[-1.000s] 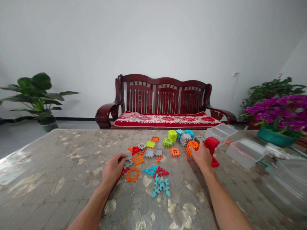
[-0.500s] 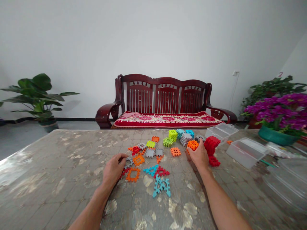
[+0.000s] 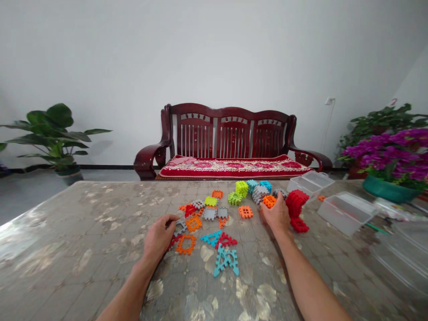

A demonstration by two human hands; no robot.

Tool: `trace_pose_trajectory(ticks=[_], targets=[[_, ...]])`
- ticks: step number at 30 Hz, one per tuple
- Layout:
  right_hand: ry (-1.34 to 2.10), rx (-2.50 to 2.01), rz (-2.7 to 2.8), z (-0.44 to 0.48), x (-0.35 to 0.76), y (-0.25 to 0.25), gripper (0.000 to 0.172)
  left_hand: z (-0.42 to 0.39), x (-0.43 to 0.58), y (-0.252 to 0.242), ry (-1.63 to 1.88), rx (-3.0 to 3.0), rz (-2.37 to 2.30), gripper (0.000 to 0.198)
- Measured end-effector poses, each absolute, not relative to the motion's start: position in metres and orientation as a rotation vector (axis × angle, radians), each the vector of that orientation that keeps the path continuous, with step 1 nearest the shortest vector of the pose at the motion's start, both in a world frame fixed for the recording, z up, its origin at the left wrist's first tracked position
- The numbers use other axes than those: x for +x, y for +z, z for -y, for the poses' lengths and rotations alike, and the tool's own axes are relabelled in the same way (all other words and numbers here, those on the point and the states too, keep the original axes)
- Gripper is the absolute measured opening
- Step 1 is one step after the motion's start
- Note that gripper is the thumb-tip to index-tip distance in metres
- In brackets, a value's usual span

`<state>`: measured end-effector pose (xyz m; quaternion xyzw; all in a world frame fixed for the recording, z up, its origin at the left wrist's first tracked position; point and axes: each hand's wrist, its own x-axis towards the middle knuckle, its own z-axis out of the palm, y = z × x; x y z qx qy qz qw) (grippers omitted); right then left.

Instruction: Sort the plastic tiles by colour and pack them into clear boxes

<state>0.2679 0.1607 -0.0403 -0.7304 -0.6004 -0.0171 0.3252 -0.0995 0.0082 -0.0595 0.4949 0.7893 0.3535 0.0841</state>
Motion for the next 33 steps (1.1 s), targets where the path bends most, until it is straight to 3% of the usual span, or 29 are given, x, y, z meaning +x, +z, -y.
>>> trace_pose_trajectory(ticks=[12,17,24,28,33], targets=[[-0.162,-1.915,1.534,-0.152,0.265,-0.037,0.082,-0.008,-0.098,-0.057,0.992,1.446,-2.387,0.025],[-0.256,-1.616,1.572,-0.142,0.256,-0.04,0.066,-0.008,-0.094,-0.053,1.008,1.42,-2.385,0.022],[0.216,-1.167,2.069,-0.112,0.204,-0.043,0.033,-0.006,-0.09,-0.05,1.026,1.407,-2.384,0.022],[0.436,-0.963,2.368,-0.084,0.158,-0.038,0.03,-0.004,-0.088,-0.047,1.025,1.412,-2.371,0.023],[0.335,-0.827,2.609,-0.067,0.103,-0.028,0.028,-0.004,-0.088,-0.046,1.042,1.415,-2.365,0.022]])
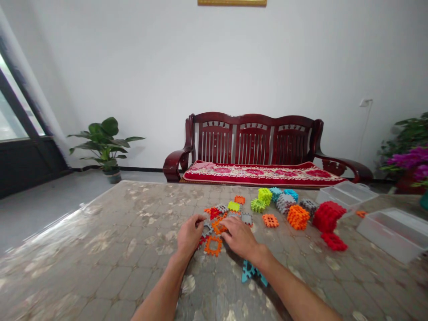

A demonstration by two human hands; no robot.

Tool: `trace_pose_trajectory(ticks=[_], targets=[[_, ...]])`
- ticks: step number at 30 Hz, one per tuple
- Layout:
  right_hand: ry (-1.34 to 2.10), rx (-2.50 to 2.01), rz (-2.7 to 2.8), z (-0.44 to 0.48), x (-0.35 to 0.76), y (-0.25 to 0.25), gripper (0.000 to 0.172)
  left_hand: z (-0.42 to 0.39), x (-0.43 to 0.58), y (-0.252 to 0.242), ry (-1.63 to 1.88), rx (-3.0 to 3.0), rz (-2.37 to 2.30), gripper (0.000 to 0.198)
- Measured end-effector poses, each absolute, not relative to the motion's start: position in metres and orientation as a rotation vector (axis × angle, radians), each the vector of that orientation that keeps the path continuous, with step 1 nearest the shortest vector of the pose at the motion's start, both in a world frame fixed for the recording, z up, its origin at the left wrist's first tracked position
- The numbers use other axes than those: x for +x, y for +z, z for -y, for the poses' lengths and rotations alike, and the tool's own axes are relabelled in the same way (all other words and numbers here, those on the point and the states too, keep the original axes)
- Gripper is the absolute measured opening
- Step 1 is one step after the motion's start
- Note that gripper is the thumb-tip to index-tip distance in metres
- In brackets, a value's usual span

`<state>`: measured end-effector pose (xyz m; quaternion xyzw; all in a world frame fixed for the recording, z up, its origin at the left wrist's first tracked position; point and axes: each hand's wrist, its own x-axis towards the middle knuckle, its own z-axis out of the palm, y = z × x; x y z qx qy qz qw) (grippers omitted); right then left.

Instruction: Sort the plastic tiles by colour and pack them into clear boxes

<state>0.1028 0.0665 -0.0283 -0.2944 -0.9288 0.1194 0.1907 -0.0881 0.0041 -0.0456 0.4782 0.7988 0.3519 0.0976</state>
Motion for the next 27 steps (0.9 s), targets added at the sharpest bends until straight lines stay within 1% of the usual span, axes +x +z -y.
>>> trace_pose_trajectory(ticks=[2,4,9,15,21,27], targets=[[0.221,-0.873,2.693,-0.063,0.088,-0.026,0.021,-0.005,-0.089,-0.046,1.049,1.422,-2.358,0.023],[0.107,-0.92,2.757,-0.06,0.077,-0.026,0.019,-0.005,-0.089,-0.047,1.051,1.421,-2.355,0.023],[-0.081,-0.89,2.849,-0.053,0.067,-0.027,0.029,-0.005,-0.088,-0.046,1.048,1.408,-2.358,0.024],[-0.036,-0.921,2.834,-0.053,0.068,-0.028,0.032,-0.005,-0.088,-0.046,1.045,1.408,-2.358,0.024],[0.08,-0.788,2.855,-0.056,0.079,-0.023,0.026,-0.006,-0.089,-0.047,1.04,1.411,-2.359,0.025],[0.025,-0.695,2.89,-0.058,0.078,-0.024,0.027,-0.005,-0.088,-0.045,1.033,1.41,-2.365,0.026]])
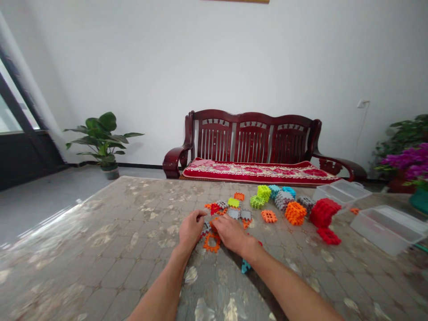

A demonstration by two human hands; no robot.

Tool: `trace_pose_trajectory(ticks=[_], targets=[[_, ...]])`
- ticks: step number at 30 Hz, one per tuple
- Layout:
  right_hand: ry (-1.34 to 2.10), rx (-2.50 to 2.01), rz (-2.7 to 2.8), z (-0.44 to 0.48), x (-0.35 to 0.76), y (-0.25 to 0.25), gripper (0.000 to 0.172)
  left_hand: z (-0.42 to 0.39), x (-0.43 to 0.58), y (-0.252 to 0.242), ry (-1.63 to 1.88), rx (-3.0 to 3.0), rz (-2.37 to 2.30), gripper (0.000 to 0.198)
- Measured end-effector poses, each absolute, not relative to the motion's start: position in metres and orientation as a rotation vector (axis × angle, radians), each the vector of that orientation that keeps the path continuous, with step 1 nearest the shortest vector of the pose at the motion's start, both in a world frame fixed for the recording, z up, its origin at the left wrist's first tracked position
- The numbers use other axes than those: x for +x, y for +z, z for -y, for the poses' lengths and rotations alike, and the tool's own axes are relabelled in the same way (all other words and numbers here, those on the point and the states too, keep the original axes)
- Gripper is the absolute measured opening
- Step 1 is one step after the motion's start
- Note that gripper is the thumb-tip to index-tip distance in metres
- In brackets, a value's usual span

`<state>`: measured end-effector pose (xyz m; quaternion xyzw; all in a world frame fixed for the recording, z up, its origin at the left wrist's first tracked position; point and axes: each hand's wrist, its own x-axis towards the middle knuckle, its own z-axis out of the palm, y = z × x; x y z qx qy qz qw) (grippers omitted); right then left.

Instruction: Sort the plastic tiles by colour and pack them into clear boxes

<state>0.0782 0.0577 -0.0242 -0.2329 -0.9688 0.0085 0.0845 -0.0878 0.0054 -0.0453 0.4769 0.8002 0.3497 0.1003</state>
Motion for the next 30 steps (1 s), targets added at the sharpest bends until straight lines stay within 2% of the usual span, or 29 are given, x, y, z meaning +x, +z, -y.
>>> trace_pose_trajectory(ticks=[6,10,15,19,28,30], targets=[[0.137,-0.76,2.719,-0.057,0.08,-0.032,0.036,-0.005,-0.087,-0.044,1.031,1.407,-2.367,0.026],[0.388,-0.993,2.399,-0.066,0.085,-0.033,0.045,-0.004,-0.087,-0.044,1.025,1.399,-2.371,0.027],[0.763,-1.15,2.026,-0.078,0.092,-0.04,0.045,-0.005,-0.087,-0.045,1.024,1.403,-2.379,0.027],[1.084,-1.123,1.946,-0.077,0.095,-0.05,0.044,-0.005,-0.087,-0.045,1.021,1.412,-2.38,0.027],[0.551,-1.105,2.444,-0.052,0.098,-0.029,0.051,-0.007,-0.089,-0.047,1.005,1.397,-2.381,0.025],[0.427,-1.125,2.55,-0.047,0.098,-0.024,0.048,-0.006,-0.088,-0.047,1.001,1.401,-2.381,0.025]])
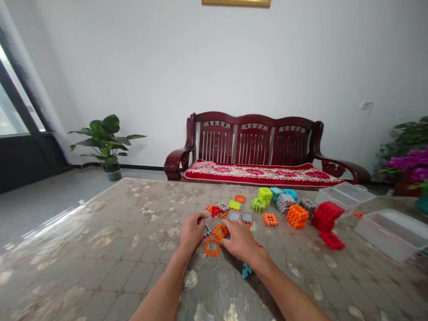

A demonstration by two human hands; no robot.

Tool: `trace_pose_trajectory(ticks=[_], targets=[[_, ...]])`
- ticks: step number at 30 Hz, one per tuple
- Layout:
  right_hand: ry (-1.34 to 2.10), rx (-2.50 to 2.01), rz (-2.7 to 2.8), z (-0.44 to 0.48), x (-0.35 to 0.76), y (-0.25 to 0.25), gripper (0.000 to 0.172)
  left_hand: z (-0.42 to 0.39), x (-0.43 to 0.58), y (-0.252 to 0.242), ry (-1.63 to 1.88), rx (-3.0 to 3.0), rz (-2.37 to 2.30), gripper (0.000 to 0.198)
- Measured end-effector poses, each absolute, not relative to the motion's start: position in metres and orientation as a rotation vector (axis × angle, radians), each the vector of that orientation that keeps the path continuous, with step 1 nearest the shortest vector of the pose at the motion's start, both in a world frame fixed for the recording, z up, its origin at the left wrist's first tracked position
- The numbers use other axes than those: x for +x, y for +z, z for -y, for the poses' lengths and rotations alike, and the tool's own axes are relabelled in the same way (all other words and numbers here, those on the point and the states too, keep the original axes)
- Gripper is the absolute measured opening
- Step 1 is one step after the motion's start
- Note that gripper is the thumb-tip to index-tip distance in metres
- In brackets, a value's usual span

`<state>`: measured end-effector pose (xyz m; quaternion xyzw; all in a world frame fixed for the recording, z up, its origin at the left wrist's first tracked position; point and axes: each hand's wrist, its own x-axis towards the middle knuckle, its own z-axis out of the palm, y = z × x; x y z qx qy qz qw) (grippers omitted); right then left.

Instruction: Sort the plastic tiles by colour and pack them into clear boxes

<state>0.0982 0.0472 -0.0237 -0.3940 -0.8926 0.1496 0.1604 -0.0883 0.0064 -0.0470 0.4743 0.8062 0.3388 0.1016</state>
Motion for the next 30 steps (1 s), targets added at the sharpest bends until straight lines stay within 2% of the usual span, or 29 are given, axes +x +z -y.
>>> trace_pose_trajectory(ticks=[7,10,19,30], targets=[[0.202,-1.141,2.673,-0.043,0.095,-0.023,0.034,-0.006,-0.088,-0.045,0.977,1.403,-2.374,0.025],[0.21,-1.145,2.66,-0.043,0.095,-0.024,0.039,-0.007,-0.089,-0.045,0.967,1.401,-2.373,0.025],[0.288,-1.167,2.478,-0.05,0.109,-0.02,0.068,-0.008,-0.091,-0.046,0.94,1.409,-2.403,0.024],[0.139,-1.591,1.96,-0.137,0.258,0.023,0.063,-0.008,-0.095,-0.05,0.919,1.462,-2.407,0.026]])
